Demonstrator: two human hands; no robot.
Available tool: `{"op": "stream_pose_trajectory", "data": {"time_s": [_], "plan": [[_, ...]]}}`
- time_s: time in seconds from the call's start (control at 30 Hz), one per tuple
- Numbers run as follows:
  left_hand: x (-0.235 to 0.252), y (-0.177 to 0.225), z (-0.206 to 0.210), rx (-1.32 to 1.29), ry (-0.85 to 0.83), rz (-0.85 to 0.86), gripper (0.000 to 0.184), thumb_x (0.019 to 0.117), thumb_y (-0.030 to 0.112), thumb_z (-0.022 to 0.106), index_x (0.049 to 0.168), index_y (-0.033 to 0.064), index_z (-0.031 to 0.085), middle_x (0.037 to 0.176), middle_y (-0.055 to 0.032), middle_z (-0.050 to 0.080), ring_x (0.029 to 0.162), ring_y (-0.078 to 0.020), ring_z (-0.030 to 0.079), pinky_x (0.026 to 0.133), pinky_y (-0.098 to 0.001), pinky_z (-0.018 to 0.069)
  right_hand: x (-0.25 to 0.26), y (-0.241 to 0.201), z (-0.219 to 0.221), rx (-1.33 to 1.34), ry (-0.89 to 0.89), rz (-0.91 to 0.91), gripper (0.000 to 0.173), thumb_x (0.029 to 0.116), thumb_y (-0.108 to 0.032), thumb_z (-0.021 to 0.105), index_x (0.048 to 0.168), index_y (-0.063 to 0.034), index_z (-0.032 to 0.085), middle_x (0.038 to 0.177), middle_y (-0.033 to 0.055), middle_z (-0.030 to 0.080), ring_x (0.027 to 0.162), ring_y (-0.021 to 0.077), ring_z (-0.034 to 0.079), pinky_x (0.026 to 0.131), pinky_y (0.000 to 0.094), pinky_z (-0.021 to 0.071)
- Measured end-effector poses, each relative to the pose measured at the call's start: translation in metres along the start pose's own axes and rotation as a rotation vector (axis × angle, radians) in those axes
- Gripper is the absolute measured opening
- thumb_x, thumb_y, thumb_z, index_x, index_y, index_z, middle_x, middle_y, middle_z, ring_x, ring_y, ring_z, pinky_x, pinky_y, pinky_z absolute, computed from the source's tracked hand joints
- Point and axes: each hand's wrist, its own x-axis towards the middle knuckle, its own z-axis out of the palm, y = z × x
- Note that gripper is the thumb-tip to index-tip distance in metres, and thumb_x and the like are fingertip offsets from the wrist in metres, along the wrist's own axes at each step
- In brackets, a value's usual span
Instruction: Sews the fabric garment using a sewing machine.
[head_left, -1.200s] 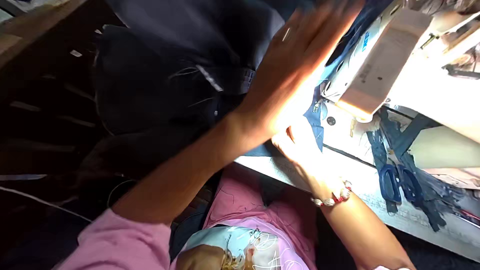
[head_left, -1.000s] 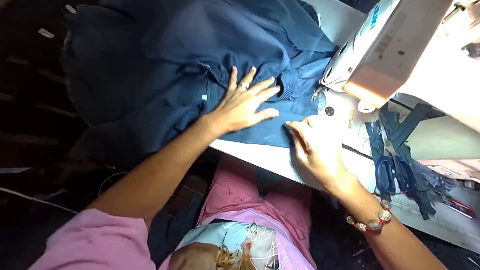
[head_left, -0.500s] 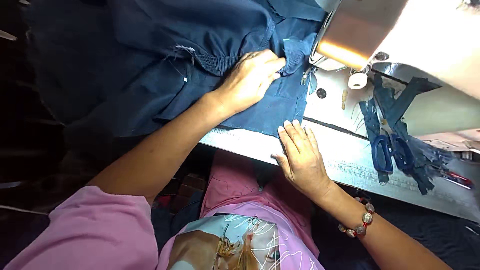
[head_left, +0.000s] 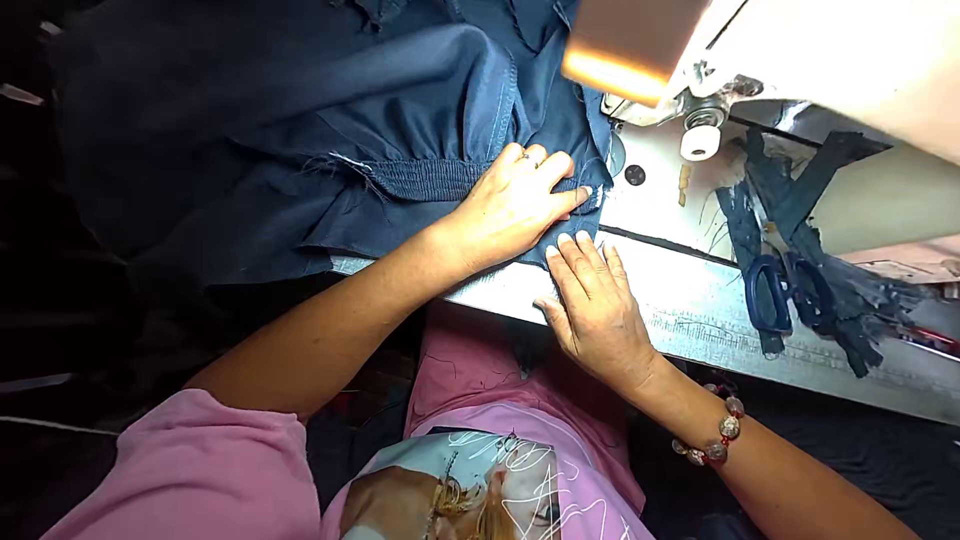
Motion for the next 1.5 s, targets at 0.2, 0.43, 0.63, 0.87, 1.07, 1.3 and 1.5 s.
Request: {"op": "stream_pose_trajectory", "data": {"time_s": [0.2, 0.43, 0.63, 0.87, 1.07, 1.3, 1.5], "plan": [[0.002, 0.001, -0.003, 0.024, -0.042, -0.005, 0.032, 0.1036, 0.014, 0.050, 0.125, 0.0154, 0.074, 0.114, -0.0213, 0.066, 0.097, -0.0397, 0.062, 0.081, -0.0513, 0.0425, 0.000, 0.000, 0.001, -0.002, 0.009, -0.002, 0.051, 0.1058, -0.036, 0.045, 0.131, 0.0023, 0.066, 0.140, 0.0203, 0.063, 0.136, 0.0397, 0.054, 0.114, 0.0611, 0.0371], [0.001, -0.005, 0.001, -0.023, -0.027, 0.018, 0.033, 0.1031, 0.012, 0.050, 0.124, 0.0165, 0.075, 0.115, -0.0182, 0.068, 0.100, -0.0374, 0.062, 0.085, -0.0513, 0.0421, 0.000, 0.001, 0.000, 0.014, -0.007, 0.003, 0.051, 0.1052, -0.037, 0.046, 0.131, 0.0017, 0.066, 0.140, 0.0196, 0.062, 0.137, 0.0390, 0.054, 0.114, 0.0616, 0.0363], [-0.001, -0.004, 0.005, -0.087, 0.004, -0.023, 0.033, 0.1042, 0.021, 0.049, 0.121, 0.0148, 0.076, 0.101, -0.0166, 0.067, 0.095, -0.0361, 0.061, 0.084, -0.0497, 0.0413, 0.023, 0.033, -0.028, 0.153, 0.037, 0.006, 0.043, 0.1041, -0.030, 0.052, 0.129, 0.0017, 0.067, 0.132, 0.0193, 0.066, 0.123, 0.0348, 0.062, 0.101, 0.0504, 0.0472], [0.015, -0.005, -0.008, -0.110, -0.015, 0.016, 0.035, 0.0995, 0.015, 0.045, 0.105, 0.0121, 0.079, 0.101, -0.0141, 0.068, 0.092, -0.0349, 0.060, 0.077, -0.0498, 0.0404, 0.022, 0.048, -0.020, -0.053, -0.051, 0.020, 0.066, 0.1044, -0.054, 0.039, 0.134, -0.0013, 0.065, 0.142, 0.0167, 0.062, 0.138, 0.0370, 0.052, 0.117, 0.0690, 0.0212], [0.048, -0.007, 0.008, -0.012, -0.013, 0.198, 0.025, 0.0993, 0.003, 0.046, 0.097, -0.0017, 0.070, 0.094, -0.0173, 0.069, 0.094, -0.0374, 0.064, 0.074, -0.0483, 0.0416, 0.021, 0.048, -0.015, -0.029, 0.025, 0.030, 0.061, 0.1016, -0.054, 0.046, 0.126, -0.0034, 0.070, 0.132, 0.0128, 0.068, 0.133, 0.0330, 0.058, 0.117, 0.0687, 0.0203], [0.057, -0.045, -0.003, -0.056, -0.128, 0.039, 0.039, 0.1014, 0.030, 0.043, 0.085, 0.0054, 0.067, 0.088, -0.0170, 0.061, 0.099, -0.0406, 0.057, 0.088, -0.0568, 0.0340, 0.021, 0.049, -0.014, 0.004, -0.010, 0.063, 0.062, 0.1013, -0.056, 0.046, 0.132, -0.0056, 0.067, 0.140, 0.0115, 0.064, 0.136, 0.0350, 0.054, 0.117, 0.0706, 0.0175], [0.081, -0.040, -0.016, -0.144, -0.274, -0.419, 0.029, 0.0947, 0.029, 0.061, 0.102, 0.0053, 0.075, 0.160, -0.0231, 0.036, 0.152, -0.0538, 0.013, 0.111, -0.0817, 0.0055, 0.022, 0.048, -0.014, 0.019, -0.031, 0.076, 0.066, 0.0999, -0.058, 0.047, 0.135, -0.0051, 0.065, 0.143, 0.0118, 0.062, 0.140, 0.0368, 0.050, 0.118, 0.0720, 0.0145]]}}
